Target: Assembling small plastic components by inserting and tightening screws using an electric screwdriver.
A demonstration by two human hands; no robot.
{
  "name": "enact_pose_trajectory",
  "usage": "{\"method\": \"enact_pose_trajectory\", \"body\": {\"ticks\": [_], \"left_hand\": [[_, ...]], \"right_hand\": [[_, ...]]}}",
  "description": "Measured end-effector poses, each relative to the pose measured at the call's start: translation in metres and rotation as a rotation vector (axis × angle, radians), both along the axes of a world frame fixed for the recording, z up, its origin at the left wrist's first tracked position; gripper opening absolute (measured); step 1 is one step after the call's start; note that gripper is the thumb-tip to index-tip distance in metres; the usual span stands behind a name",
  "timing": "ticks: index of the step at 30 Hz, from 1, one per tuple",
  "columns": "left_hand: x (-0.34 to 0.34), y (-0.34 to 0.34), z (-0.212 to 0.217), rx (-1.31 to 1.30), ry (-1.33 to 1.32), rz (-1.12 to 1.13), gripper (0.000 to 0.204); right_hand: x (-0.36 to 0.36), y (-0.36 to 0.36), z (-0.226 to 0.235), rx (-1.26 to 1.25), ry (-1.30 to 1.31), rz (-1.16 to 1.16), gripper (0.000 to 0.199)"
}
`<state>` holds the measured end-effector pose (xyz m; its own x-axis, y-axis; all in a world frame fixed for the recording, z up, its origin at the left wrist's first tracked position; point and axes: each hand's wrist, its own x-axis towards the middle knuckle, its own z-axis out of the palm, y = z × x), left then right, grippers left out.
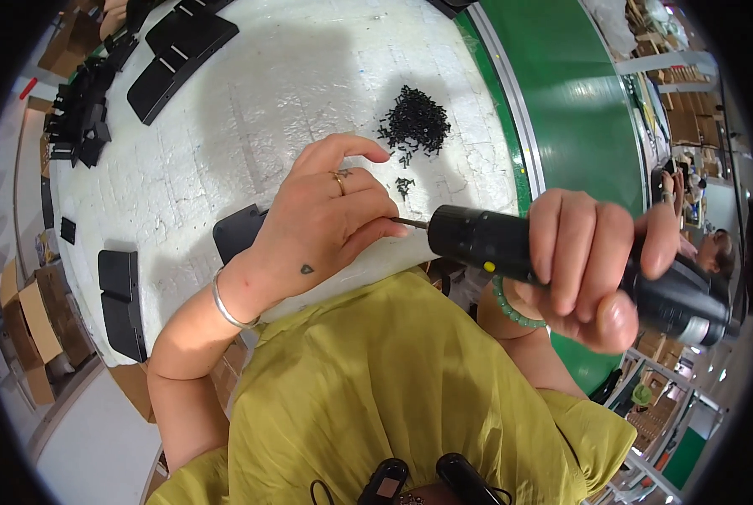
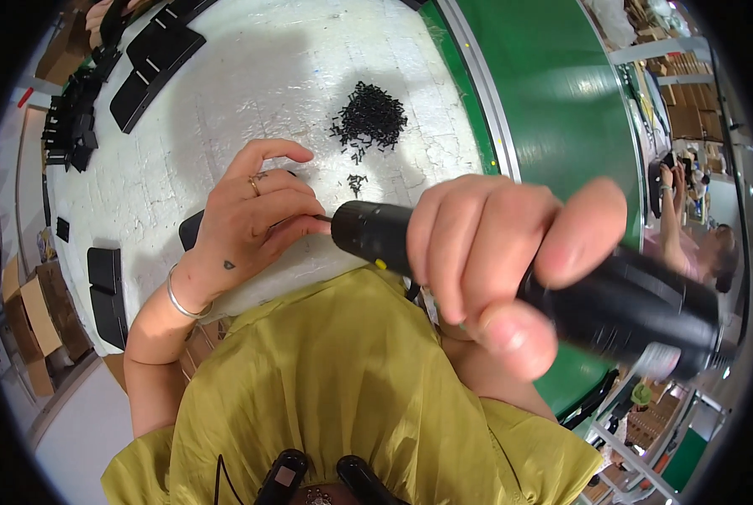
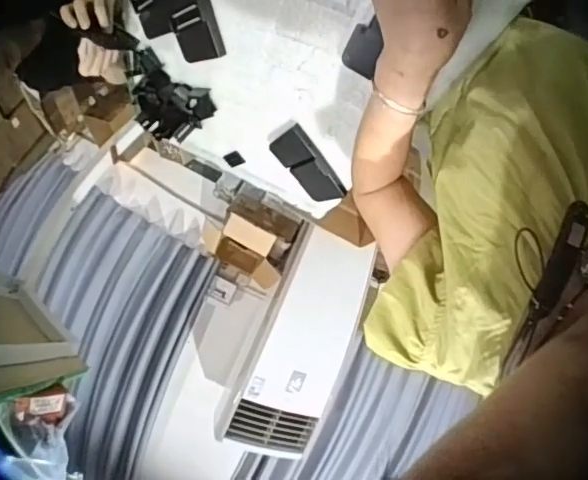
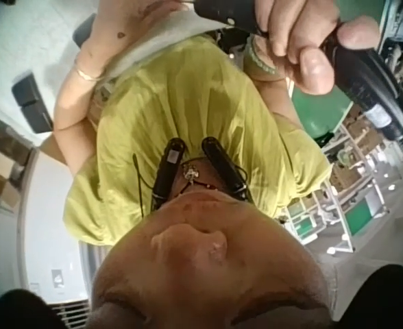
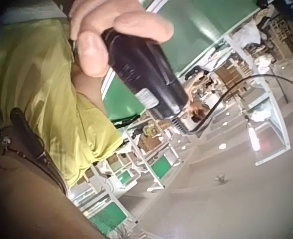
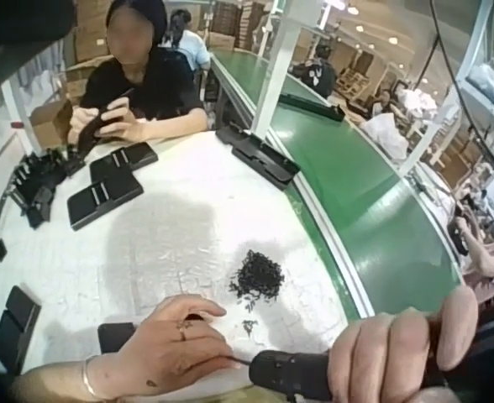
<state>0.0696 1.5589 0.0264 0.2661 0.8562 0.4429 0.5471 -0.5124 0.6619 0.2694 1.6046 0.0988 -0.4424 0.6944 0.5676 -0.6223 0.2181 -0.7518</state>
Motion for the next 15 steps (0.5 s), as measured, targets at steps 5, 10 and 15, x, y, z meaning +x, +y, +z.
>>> {"method": "enact_pose_trajectory", "body": {"ticks": [5,10,15], "left_hand": [[-0.015,-0.015,-0.008,-0.06,0.072,-0.047,0.025],[-0.028,-0.031,-0.012,-0.118,-0.11,0.233,0.05],[-0.081,-0.054,-0.027,-0.297,0.074,0.397,0.073]], "right_hand": [[-0.027,-0.007,-0.01,0.194,0.01,0.109,0.029],[-0.046,-0.003,-0.015,0.223,-0.195,0.183,0.031],[-0.074,-0.006,-0.034,0.16,-0.138,0.212,0.035]]}}
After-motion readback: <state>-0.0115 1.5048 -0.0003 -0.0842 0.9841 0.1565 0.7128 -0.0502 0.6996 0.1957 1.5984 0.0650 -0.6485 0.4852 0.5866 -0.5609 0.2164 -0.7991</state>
